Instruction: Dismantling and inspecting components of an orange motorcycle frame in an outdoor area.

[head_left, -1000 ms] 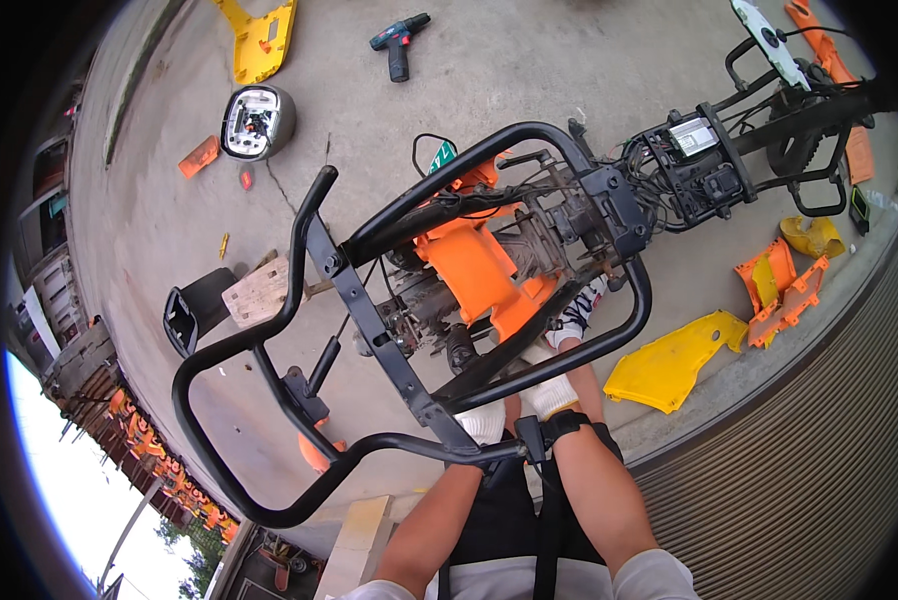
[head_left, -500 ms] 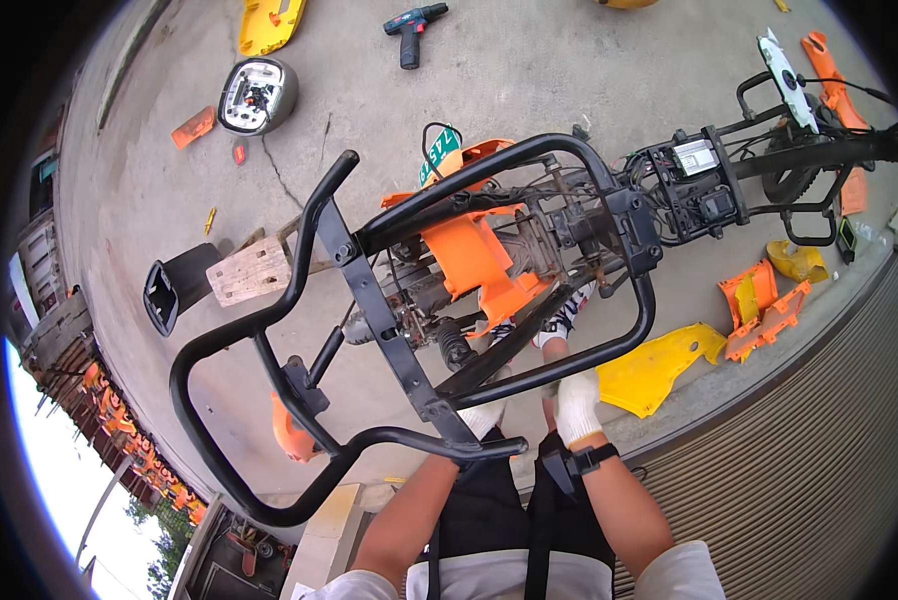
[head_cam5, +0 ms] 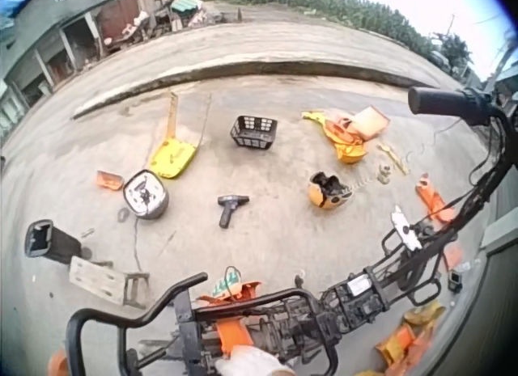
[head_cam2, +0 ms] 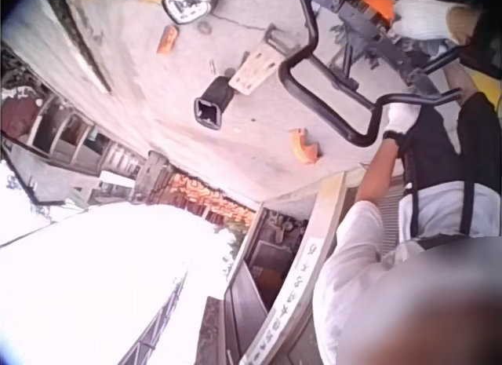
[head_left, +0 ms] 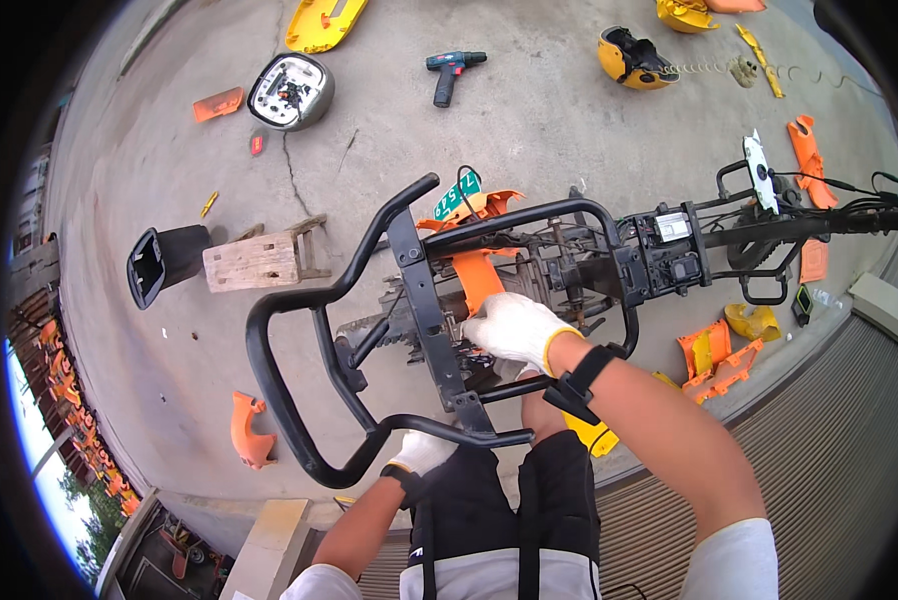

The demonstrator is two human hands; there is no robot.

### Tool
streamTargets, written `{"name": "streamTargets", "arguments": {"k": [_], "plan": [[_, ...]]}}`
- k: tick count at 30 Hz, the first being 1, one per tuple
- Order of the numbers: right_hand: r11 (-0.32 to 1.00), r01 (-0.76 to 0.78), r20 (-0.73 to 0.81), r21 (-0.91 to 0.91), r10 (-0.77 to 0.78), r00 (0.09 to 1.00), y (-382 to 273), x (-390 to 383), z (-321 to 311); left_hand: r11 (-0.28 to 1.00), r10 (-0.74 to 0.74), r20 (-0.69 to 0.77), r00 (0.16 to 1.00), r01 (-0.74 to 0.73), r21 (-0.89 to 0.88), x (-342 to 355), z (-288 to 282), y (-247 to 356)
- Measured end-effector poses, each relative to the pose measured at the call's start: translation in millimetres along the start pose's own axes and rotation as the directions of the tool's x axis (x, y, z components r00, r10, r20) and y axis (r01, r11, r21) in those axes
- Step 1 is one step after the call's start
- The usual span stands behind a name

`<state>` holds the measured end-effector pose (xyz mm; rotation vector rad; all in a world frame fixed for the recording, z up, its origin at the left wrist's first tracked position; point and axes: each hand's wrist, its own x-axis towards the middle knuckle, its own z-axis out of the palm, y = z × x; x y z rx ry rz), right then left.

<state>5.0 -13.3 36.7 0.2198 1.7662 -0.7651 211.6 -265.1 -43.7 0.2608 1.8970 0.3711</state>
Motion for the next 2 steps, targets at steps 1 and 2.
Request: {"name": "streamTargets", "arguments": {"k": [1, 2], "plan": [[0.995, 0.002, -0.018, -0.101, -0.004, 1.0, -6, 13, 0, 0.995, 0.025, -0.039, 0.999, -0.029, -0.096, -6, -5, -7], [0.97, -0.066, -0.028, -0.235, 0.061, 0.998, -12, 26, 2, 0.983, 0.083, -0.09, 0.992, -0.096, -0.155, -16, -11, -19]]}}
